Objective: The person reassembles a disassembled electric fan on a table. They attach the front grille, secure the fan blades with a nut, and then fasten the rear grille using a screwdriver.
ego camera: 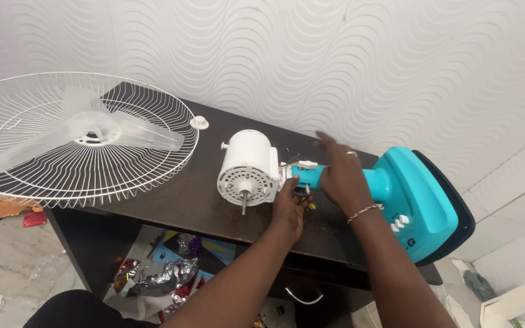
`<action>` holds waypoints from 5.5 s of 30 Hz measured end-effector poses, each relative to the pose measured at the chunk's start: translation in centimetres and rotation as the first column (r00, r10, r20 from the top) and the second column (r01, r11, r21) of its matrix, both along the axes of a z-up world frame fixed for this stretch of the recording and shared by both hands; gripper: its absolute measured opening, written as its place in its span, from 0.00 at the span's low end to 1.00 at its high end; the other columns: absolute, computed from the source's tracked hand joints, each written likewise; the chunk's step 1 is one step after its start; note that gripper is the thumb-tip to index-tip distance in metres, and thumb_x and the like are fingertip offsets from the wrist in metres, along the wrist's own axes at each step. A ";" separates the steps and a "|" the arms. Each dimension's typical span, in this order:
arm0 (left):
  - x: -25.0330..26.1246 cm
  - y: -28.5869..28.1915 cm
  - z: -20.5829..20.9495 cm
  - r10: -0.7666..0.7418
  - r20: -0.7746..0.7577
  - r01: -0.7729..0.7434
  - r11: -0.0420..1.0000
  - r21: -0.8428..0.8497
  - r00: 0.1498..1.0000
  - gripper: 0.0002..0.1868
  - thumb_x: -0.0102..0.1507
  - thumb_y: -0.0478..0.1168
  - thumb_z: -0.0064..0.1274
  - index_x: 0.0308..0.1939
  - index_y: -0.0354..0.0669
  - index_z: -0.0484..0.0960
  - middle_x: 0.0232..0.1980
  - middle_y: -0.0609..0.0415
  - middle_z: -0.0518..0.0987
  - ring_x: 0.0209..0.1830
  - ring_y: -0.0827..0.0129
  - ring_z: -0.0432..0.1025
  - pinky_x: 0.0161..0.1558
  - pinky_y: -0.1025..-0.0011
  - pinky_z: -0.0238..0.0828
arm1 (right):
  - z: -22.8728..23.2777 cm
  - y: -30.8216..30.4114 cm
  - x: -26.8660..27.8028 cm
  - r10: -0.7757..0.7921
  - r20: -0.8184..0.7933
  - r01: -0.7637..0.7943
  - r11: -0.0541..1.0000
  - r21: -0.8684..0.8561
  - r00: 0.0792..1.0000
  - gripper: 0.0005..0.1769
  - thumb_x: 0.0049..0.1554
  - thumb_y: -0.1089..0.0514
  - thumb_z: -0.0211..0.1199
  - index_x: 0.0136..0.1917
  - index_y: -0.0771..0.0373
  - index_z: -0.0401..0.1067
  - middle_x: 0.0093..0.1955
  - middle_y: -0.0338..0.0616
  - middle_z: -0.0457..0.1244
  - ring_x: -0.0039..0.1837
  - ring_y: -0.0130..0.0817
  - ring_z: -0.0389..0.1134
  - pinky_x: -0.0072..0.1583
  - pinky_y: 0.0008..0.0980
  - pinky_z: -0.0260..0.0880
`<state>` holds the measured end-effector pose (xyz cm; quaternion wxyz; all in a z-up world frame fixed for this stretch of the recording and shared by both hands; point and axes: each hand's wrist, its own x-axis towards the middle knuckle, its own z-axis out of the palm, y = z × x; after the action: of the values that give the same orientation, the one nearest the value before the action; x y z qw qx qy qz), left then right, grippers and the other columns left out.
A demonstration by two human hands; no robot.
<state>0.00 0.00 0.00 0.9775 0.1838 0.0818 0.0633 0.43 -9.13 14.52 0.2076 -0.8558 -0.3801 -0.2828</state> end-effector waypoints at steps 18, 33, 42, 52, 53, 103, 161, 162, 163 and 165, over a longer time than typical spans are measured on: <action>1.1 -0.4 -0.9 0.015 -0.013 -0.015 0.999 -0.032 1.000 0.16 0.60 0.47 0.59 0.47 0.46 0.76 0.40 0.56 0.77 0.42 0.68 0.71 0.49 0.63 0.70 | -0.5 0.8 -1.5 0.029 0.184 -0.061 0.983 0.171 0.983 0.31 0.44 0.71 0.49 0.62 0.65 0.70 0.49 0.53 0.70 0.52 0.58 0.67 0.56 0.53 0.63; 1.0 -0.4 -0.7 0.026 -0.001 -0.027 0.999 -0.028 1.000 0.15 0.61 0.48 0.60 0.46 0.45 0.76 0.38 0.57 0.75 0.41 0.68 0.69 0.49 0.63 0.71 | -0.2 1.0 -2.4 -0.243 -0.243 0.303 0.920 0.250 0.939 0.13 0.59 0.66 0.55 0.56 0.60 0.74 0.36 0.51 0.69 0.44 0.48 0.72 0.54 0.47 0.68; 0.8 -0.4 -0.7 0.018 0.020 -0.018 1.000 -0.006 1.000 0.16 0.61 0.49 0.59 0.46 0.46 0.77 0.39 0.58 0.76 0.41 0.68 0.70 0.49 0.64 0.70 | -1.5 0.6 -2.0 -0.192 -0.052 0.199 0.940 0.276 0.980 0.15 0.58 0.68 0.55 0.57 0.60 0.73 0.41 0.51 0.71 0.47 0.51 0.71 0.56 0.47 0.68; 0.8 -0.4 -1.2 0.030 -0.006 -0.030 1.000 -0.007 1.000 0.15 0.61 0.48 0.60 0.45 0.45 0.77 0.39 0.56 0.76 0.41 0.69 0.70 0.48 0.64 0.71 | -1.4 0.2 -2.5 -0.194 -0.024 0.191 0.923 0.334 0.981 0.15 0.57 0.70 0.54 0.56 0.63 0.72 0.35 0.44 0.70 0.43 0.45 0.71 0.57 0.45 0.67; 1.0 -0.4 -1.1 0.026 -0.003 -0.026 1.000 -0.010 1.000 0.15 0.61 0.48 0.60 0.45 0.45 0.77 0.39 0.56 0.76 0.41 0.69 0.70 0.48 0.64 0.71 | -1.5 0.3 -2.3 -0.151 0.005 0.140 0.930 0.340 0.989 0.17 0.56 0.70 0.53 0.58 0.64 0.71 0.38 0.44 0.71 0.45 0.46 0.71 0.56 0.44 0.67; -15.7 2.5 4.7 -0.336 0.300 -0.217 0.262 0.940 0.893 0.13 0.62 0.37 0.61 0.49 0.36 0.81 0.44 0.52 0.78 0.39 0.70 0.75 0.43 0.72 0.74 | -12.8 -2.4 -1.4 0.307 -0.335 0.406 -0.209 0.890 0.891 0.16 0.53 0.74 0.55 0.54 0.63 0.70 0.45 0.44 0.63 0.45 0.30 0.63 0.49 0.30 0.65; -17.6 35.1 13.8 0.318 0.120 0.184 -0.772 0.608 0.940 0.18 0.64 0.56 0.52 0.52 0.54 0.85 0.48 0.57 0.85 0.53 0.63 0.77 0.56 0.58 0.73 | -21.2 -5.3 4.7 0.140 -0.343 0.331 0.101 0.938 0.929 0.11 0.57 0.74 0.59 0.53 0.68 0.73 0.44 0.46 0.66 0.44 0.33 0.66 0.48 0.28 0.68; -16.7 36.8 13.4 0.335 0.115 0.225 -0.813 0.538 0.935 0.22 0.64 0.59 0.53 0.56 0.55 0.82 0.55 0.56 0.84 0.61 0.61 0.74 0.63 0.56 0.69 | -20.6 -4.6 4.0 0.105 -0.311 0.297 0.134 0.946 0.945 0.09 0.57 0.75 0.60 0.52 0.70 0.72 0.44 0.45 0.65 0.45 0.33 0.66 0.49 0.28 0.68; -15.8 38.5 12.9 0.369 0.094 0.290 -0.843 0.452 0.925 0.27 0.62 0.62 0.55 0.60 0.56 0.78 0.62 0.53 0.77 0.66 0.57 0.68 0.65 0.50 0.64 | -19.9 -3.8 2.8 0.057 -0.305 0.287 0.210 0.935 0.951 0.10 0.57 0.75 0.60 0.52 0.70 0.73 0.45 0.47 0.65 0.46 0.33 0.66 0.51 0.29 0.68; -14.1 41.4 11.4 0.434 0.063 0.404 -0.874 0.271 0.898 0.40 0.58 0.67 0.58 0.69 0.57 0.70 0.75 0.50 0.64 0.76 0.50 0.56 0.69 0.39 0.52 | -18.1 -2.0 -0.2 -0.041 -0.279 0.275 0.362 0.891 0.959 0.12 0.57 0.76 0.60 0.53 0.68 0.73 0.46 0.50 0.65 0.49 0.34 0.66 0.53 0.31 0.68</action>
<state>-14.14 41.43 11.44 -0.0753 0.9763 0.1724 0.1067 0.27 -11.10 -3.53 0.6590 -0.6512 -0.0494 -0.3731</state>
